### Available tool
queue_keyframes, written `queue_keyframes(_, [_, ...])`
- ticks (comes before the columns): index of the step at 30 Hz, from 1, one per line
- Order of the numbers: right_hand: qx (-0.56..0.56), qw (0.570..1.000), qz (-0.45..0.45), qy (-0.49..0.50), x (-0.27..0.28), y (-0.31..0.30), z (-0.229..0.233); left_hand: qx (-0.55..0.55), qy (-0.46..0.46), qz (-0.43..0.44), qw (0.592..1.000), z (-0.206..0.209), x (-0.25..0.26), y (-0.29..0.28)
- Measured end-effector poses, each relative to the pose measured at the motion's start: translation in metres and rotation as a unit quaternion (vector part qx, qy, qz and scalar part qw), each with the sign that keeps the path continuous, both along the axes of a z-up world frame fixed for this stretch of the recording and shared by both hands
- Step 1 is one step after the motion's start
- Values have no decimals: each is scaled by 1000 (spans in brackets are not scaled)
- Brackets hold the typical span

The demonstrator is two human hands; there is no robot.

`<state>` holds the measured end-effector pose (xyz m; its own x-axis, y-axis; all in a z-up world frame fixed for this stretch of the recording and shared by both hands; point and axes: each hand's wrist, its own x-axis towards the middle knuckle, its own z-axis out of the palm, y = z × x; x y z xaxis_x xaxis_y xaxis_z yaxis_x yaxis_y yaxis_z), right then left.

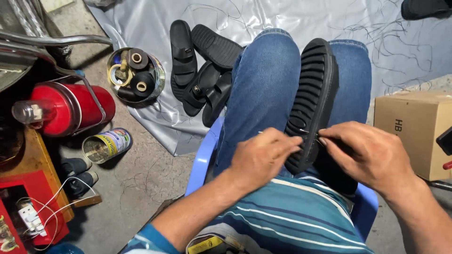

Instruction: Hand-sewing the sole of a sandal using a needle and thread to repair it.

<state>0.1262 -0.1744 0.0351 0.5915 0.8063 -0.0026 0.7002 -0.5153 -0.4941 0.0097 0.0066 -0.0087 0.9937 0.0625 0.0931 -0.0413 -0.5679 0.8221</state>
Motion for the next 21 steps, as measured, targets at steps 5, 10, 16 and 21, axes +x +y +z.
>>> queue_keyframes(5, [16,1000,19,-20,-2,-10,0,57,246,-62,966,25,3,44])
queue_keyframes(10, [-15,998,54,-7,-1,-9,-3,-532,226,-68,813,45,13,27])
queue_keyframes(16, [-37,999,37,-7,-6,-4,-7,-2,191,-9,982,33,27,20])
queue_keyframes(21, [-47,996,71,7,-9,-13,-20,25,232,-98,967,67,30,11])
